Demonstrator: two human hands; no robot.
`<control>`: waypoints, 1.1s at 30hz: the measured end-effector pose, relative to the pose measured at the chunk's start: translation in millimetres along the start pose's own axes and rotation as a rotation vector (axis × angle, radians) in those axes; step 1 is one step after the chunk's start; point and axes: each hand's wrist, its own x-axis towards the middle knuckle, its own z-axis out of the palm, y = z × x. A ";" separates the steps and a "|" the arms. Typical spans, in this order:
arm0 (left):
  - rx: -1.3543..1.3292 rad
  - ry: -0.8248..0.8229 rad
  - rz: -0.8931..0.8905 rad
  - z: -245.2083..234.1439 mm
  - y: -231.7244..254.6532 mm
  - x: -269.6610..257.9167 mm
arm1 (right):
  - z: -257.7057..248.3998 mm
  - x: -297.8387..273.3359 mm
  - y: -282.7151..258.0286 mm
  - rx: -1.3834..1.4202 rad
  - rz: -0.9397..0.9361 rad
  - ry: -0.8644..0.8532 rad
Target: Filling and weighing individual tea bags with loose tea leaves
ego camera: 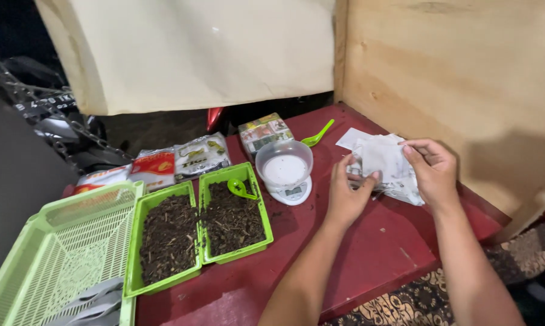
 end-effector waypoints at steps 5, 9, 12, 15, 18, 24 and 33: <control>-0.202 -0.004 -0.270 -1.7 6.5 7.1 | -7.1 1.4 13.6 0.128 0.072 -0.116; -0.372 -0.028 -0.218 -0.2 -11.9 9.7 | -8.9 0.2 17.9 0.119 0.096 -0.168; -0.441 -0.037 -0.181 1.5 -24.5 12.6 | -7.6 -0.2 16.3 0.122 0.122 -0.164; -0.449 -0.023 -0.097 -0.1 -18.5 16.1 | -10.0 -0.9 20.4 0.220 0.190 -0.151; -0.389 0.048 -0.050 -3.2 2.2 20.0 | -11.2 -1.3 16.0 0.379 0.208 -0.262; -0.200 0.016 0.004 -25.2 23.8 5.4 | 0.1 -10.1 12.4 0.388 0.196 -0.332; 0.142 -0.076 0.046 -145.6 79.0 -49.2 | 76.8 -16.7 -84.2 0.180 -0.060 -0.533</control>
